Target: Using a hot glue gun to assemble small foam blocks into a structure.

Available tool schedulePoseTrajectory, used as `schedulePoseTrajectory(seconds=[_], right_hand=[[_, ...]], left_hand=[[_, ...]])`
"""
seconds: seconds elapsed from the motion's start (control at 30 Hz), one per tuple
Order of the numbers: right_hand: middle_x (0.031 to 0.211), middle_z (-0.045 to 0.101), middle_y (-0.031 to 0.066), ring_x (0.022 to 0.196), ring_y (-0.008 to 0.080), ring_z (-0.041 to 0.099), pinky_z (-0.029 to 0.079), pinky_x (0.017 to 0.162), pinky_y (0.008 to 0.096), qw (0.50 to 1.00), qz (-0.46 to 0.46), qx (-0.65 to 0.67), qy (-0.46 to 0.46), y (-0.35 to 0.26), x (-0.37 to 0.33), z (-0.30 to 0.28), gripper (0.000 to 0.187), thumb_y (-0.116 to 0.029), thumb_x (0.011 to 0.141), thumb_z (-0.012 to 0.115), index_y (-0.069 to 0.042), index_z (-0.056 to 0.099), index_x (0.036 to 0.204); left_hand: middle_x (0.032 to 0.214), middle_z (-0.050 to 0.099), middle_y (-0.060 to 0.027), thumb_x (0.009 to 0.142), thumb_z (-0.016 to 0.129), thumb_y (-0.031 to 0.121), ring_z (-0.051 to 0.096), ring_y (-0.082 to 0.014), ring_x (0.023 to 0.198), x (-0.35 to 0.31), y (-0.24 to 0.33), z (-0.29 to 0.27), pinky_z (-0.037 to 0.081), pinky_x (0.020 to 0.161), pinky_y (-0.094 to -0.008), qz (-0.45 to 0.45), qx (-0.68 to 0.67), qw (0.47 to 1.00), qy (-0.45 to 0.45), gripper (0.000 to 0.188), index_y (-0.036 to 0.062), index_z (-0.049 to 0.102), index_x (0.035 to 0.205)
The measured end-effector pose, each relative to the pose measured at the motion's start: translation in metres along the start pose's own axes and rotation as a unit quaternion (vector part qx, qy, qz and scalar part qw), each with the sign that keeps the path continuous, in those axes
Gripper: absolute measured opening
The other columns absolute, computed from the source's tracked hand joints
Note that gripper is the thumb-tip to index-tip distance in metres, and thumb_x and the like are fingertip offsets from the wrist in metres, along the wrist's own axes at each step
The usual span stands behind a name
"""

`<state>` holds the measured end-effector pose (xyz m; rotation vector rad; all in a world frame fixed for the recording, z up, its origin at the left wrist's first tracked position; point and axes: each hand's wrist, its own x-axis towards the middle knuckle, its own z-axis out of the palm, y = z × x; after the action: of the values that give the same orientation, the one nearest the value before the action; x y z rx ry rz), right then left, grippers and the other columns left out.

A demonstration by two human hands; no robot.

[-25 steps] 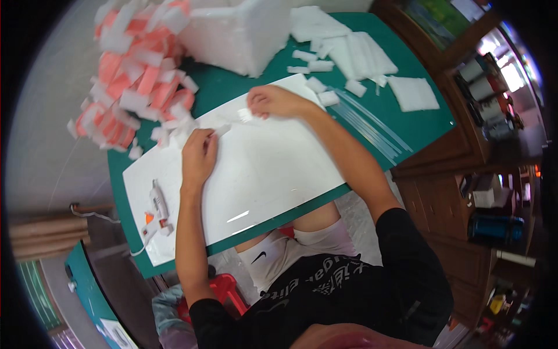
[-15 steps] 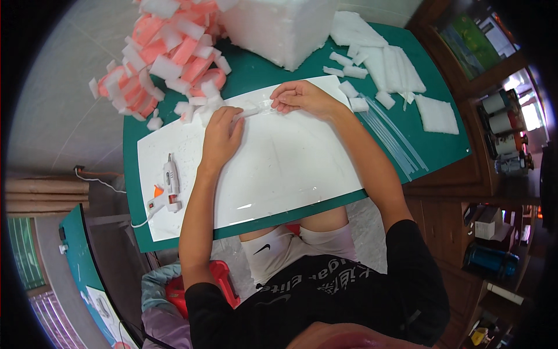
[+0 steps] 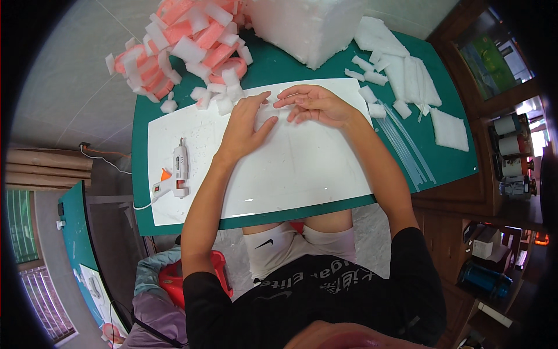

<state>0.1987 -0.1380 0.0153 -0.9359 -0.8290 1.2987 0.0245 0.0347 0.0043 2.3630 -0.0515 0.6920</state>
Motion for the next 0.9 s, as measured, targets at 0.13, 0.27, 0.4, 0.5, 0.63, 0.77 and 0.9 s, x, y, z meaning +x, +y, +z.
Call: schedulePoseTrajectory(seconds=[0.13, 0.27, 0.4, 0.5, 0.63, 0.77, 0.9], right_hand=[[0.135, 0.055, 0.0229, 0.061, 0.0136, 0.066, 0.053, 0.053, 0.0216, 0.999, -0.014, 0.004, -0.034, -0.004, -0.002, 0.003, 0.043, -0.019, 0.099, 0.055, 0.003, 0.046, 0.134], [0.137, 0.054, 0.0219, 0.052, 0.0108, 0.062, 0.048, 0.047, 0.0197, 1.000, -0.005, -0.006, -0.022, -0.004, -0.003, 0.009, 0.041, -0.019, 0.099, 0.054, 0.003, 0.045, 0.134], [0.138, 0.053, 0.0206, 0.050, 0.0097, 0.059, 0.046, 0.047, 0.0180, 0.999, -0.010, -0.032, -0.003, -0.002, -0.001, 0.012, 0.038, -0.018, 0.100, 0.054, 0.002, 0.047, 0.132], [0.136, 0.056, 0.0193, 0.053, 0.0089, 0.059, 0.047, 0.049, 0.0180, 0.999, -0.042, -0.004, 0.010, -0.001, 0.000, 0.008, 0.034, -0.017, 0.099, 0.056, 0.001, 0.050, 0.127], [0.121, 0.064, 0.0148, 0.060, 0.0075, 0.058, 0.045, 0.051, 0.0171, 0.990, -0.099, 0.057, 0.084, 0.006, 0.002, -0.008, 0.022, -0.015, 0.097, 0.061, -0.003, 0.057, 0.114], [0.113, 0.066, 0.0121, 0.066, 0.0080, 0.059, 0.042, 0.051, 0.0161, 0.987, -0.112, 0.070, 0.086, 0.009, 0.005, -0.019, 0.018, -0.011, 0.095, 0.062, -0.003, 0.060, 0.112], [0.102, 0.068, 0.0094, 0.066, 0.0074, 0.058, 0.040, 0.051, 0.0164, 0.985, -0.091, 0.017, 0.144, 0.010, 0.006, -0.011, 0.014, -0.010, 0.094, 0.064, -0.004, 0.061, 0.106]], left_hand=[[0.110, 0.063, -0.0136, 0.082, 0.075, 0.018, 0.057, -0.0310, 0.103, 0.002, 0.000, -0.001, 0.043, 0.092, -0.0387, 0.010, -0.005, 1.000, -0.029, 0.042, 0.0032, 0.061, 0.118], [0.110, 0.063, -0.0124, 0.080, 0.077, 0.020, 0.057, -0.0307, 0.101, 0.001, -0.001, 0.002, 0.043, 0.091, -0.0382, 0.021, -0.009, 0.999, -0.031, 0.035, 0.0036, 0.065, 0.109], [0.111, 0.063, -0.0102, 0.079, 0.078, 0.020, 0.055, -0.0298, 0.105, -0.001, 0.000, 0.004, 0.041, 0.093, -0.0391, 0.024, -0.027, 0.999, -0.039, 0.031, 0.0065, 0.069, 0.105], [0.111, 0.063, -0.0069, 0.078, 0.078, 0.019, 0.052, -0.0277, 0.110, -0.001, 0.007, 0.005, 0.038, 0.095, -0.0388, 0.058, 0.011, 0.996, -0.064, 0.027, 0.0097, 0.071, 0.103], [0.110, 0.062, -0.0021, 0.078, 0.076, 0.015, 0.050, -0.0236, 0.112, -0.004, 0.010, 0.015, 0.035, 0.095, -0.0381, 0.100, 0.068, 0.987, -0.106, 0.018, 0.0129, 0.073, 0.096], [0.105, 0.062, -0.0009, 0.079, 0.074, 0.013, 0.051, -0.0219, 0.109, -0.006, 0.005, 0.014, 0.036, 0.093, -0.0379, 0.088, 0.070, 0.988, -0.108, 0.013, 0.0105, 0.070, 0.091], [0.096, 0.064, -0.0053, 0.080, 0.071, 0.006, 0.057, -0.0245, 0.099, -0.008, 0.005, 0.010, 0.040, 0.089, -0.0369, 0.079, 0.040, 0.993, -0.082, 0.014, 0.0097, 0.065, 0.092]])
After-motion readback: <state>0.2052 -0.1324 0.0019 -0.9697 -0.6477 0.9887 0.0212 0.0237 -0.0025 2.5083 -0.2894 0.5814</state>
